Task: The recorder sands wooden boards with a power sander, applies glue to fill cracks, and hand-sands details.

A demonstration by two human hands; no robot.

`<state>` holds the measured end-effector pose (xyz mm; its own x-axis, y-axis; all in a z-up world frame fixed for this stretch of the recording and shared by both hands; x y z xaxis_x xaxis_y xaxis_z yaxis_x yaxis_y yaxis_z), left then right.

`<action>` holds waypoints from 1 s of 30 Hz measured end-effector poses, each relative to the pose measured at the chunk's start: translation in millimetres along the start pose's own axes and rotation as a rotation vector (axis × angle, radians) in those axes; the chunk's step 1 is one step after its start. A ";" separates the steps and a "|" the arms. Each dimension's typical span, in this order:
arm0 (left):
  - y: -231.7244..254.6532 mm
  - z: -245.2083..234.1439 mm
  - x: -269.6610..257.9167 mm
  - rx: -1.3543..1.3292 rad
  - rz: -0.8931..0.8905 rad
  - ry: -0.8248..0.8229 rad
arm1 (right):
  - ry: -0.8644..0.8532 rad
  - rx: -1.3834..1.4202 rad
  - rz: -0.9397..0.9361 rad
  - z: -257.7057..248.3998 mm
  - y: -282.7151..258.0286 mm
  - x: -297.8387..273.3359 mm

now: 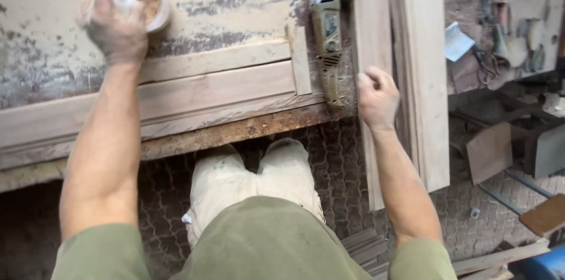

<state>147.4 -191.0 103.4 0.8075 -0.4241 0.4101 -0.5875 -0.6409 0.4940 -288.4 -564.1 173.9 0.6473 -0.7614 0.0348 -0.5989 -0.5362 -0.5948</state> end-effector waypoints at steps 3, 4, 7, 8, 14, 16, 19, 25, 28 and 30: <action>3.7 -6.2 -12.5 0.100 0.039 0.045 | -0.117 0.074 0.040 70.0 -18.8 27.6; -0.9 -10.8 -23.1 0.070 -0.072 -0.005 | -0.214 0.026 0.138 91.7 -19.9 38.3; 22.8 -52.8 -72.5 0.003 -0.217 -0.071 | -0.335 -0.149 0.320 138.0 1.1 76.2; 37.0 -70.9 -94.2 -0.036 -0.248 -0.096 | -0.353 -0.276 0.411 148.9 16.5 87.6; 52.6 -147.1 -339.2 -0.096 -0.730 -0.276 | -0.365 0.056 0.389 149.8 16.1 98.1; 55.6 -157.6 -422.4 -0.078 -0.942 -0.317 | -0.429 0.199 0.479 131.2 0.0 86.5; 67.4 -170.3 -490.0 -0.123 -1.197 -0.234 | -0.518 0.502 0.474 113.9 -20.0 46.0; 123.5 -128.7 -401.8 -0.447 -1.249 -0.211 | -0.745 0.629 0.249 137.9 -86.2 -78.4; 142.5 -83.6 -345.5 -1.026 -1.146 -0.076 | -0.985 0.548 0.103 165.4 -175.2 -138.4; 132.0 -56.8 -346.7 -1.355 -1.069 0.026 | -1.049 0.459 -0.017 169.2 -224.8 -167.2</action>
<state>-213.1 -92.2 70.0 0.8462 -0.1852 -0.4996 0.5319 0.3482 0.7719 -182.2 -254.7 165.9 0.8571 0.0390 -0.5137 -0.4975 -0.1958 -0.8451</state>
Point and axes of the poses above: each hand's wrist, its own x-axis towards the middle knuckle, its own z-axis out of the palm, y = z × x, the point moved 9 cm from there along x, towards the middle knuckle, and after that the axes turned 1 degree about -x, right-handed, at the moved point
